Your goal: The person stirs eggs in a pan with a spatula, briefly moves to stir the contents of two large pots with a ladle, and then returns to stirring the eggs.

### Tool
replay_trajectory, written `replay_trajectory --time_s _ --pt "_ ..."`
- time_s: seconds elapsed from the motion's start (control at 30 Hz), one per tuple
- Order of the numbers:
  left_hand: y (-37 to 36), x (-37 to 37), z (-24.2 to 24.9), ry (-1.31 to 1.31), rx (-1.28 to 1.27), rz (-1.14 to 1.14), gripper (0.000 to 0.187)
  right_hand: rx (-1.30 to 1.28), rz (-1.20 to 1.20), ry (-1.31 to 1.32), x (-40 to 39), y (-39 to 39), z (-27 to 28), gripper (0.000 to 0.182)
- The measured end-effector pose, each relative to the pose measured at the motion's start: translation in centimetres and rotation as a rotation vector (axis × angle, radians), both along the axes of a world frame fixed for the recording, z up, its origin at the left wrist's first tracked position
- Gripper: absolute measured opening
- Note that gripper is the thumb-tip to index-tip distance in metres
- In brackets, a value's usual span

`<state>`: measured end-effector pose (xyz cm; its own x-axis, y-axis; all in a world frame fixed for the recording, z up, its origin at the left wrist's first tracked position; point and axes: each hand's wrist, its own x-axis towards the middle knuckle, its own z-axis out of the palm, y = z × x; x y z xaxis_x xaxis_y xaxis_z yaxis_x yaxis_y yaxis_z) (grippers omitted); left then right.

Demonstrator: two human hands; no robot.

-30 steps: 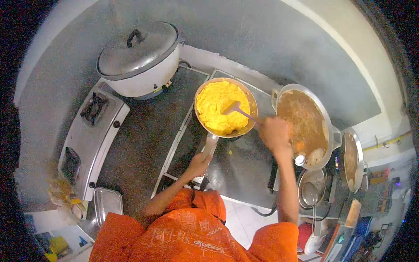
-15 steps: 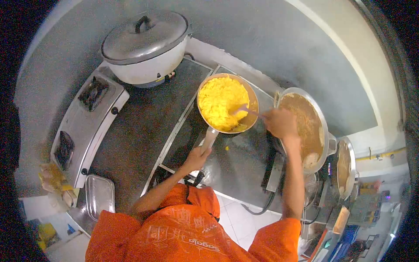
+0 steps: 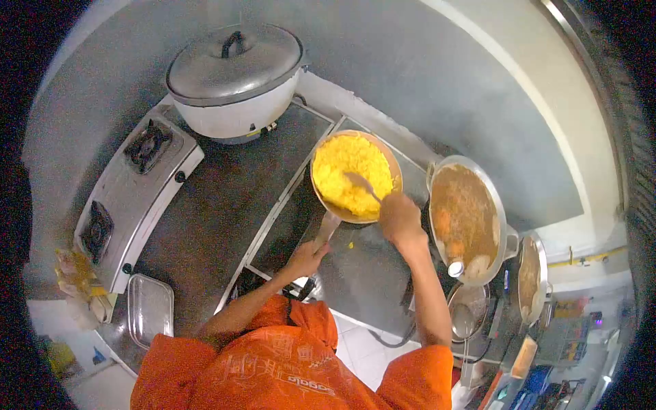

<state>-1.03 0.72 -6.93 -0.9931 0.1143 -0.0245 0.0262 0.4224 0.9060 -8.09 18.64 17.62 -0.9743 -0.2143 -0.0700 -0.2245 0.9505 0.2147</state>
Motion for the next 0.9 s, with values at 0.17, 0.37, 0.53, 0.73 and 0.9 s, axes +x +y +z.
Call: replay_trajectory --time_s 0.17,0.37,0.53,0.73,0.9 --pt "-1.0 0.5 3.8 -0.222 0.180 -0.141 0.043 0.067 0.039 -0.144 2.9 -5.6 -0.4 0.012" --pt "-1.1 0.5 4.1 -0.366 0.238 -0.111 0.040 0.292 0.151 0.069 -3.9 -1.5 -3.5 0.013" --pt "-1.5 0.4 5.6 -0.424 0.260 -0.120 0.043 0.164 -0.016 -0.210 0.3 1.2 3.6 0.021" --pt "-0.7 0.1 0.8 -0.184 0.154 -0.144 0.039 0.017 -0.029 0.085 0.6 -2.7 -6.2 0.017" --pt "-1.3 0.2 3.9 -0.339 0.212 -0.184 0.036 -0.026 -0.167 0.110 -5.4 0.2 -2.3 0.018"
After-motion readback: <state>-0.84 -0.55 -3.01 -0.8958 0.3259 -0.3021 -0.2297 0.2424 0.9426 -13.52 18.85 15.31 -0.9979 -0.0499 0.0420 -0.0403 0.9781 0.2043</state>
